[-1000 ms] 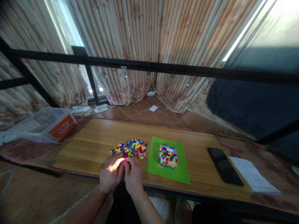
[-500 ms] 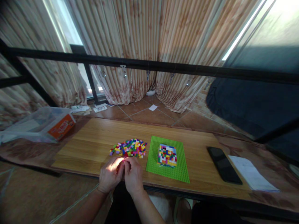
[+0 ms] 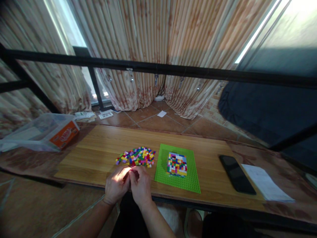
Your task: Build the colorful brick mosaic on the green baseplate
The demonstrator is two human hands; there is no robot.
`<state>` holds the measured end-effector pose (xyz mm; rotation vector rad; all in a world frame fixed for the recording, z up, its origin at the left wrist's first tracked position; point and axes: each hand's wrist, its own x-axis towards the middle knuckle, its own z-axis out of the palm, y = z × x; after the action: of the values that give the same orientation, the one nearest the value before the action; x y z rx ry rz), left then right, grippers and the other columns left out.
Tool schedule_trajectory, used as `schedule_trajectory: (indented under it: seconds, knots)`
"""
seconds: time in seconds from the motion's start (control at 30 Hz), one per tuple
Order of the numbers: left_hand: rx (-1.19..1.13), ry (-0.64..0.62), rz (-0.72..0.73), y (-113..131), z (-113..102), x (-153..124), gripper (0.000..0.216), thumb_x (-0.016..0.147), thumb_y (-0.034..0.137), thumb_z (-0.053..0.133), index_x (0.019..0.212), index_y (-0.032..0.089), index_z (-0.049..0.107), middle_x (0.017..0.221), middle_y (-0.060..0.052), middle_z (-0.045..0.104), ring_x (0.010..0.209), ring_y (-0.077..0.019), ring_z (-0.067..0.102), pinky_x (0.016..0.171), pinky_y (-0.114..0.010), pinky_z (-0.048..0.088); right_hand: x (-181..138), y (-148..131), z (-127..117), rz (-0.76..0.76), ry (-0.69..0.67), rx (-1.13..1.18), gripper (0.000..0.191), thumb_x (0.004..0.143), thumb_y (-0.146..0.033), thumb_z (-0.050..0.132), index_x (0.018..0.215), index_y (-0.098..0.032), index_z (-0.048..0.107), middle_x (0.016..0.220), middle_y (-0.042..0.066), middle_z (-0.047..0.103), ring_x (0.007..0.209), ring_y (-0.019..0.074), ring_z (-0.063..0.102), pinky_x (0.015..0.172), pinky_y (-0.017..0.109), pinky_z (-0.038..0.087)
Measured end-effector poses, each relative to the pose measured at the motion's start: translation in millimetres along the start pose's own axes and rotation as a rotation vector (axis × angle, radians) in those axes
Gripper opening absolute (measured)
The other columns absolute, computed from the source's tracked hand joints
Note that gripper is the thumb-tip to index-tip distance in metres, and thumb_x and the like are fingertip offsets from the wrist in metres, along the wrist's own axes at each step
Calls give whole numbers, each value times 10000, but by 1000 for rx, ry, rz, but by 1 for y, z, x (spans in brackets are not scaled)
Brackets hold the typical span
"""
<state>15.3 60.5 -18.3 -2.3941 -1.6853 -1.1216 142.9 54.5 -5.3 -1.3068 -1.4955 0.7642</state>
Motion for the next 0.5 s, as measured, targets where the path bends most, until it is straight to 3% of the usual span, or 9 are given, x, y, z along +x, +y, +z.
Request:
schedule_trajectory:
  seconds: [0.5]
  knots:
    - [-6, 25, 19, -3, 4, -1, 171, 892, 309, 527, 955, 200, 644, 890, -35, 717, 809, -181, 671, 730, -282, 509, -3, -1, -8, 16, 57, 116, 168, 893, -251, 509, 909, -209, 670, 866, 32, 664, 816, 157, 632, 750, 278, 497]
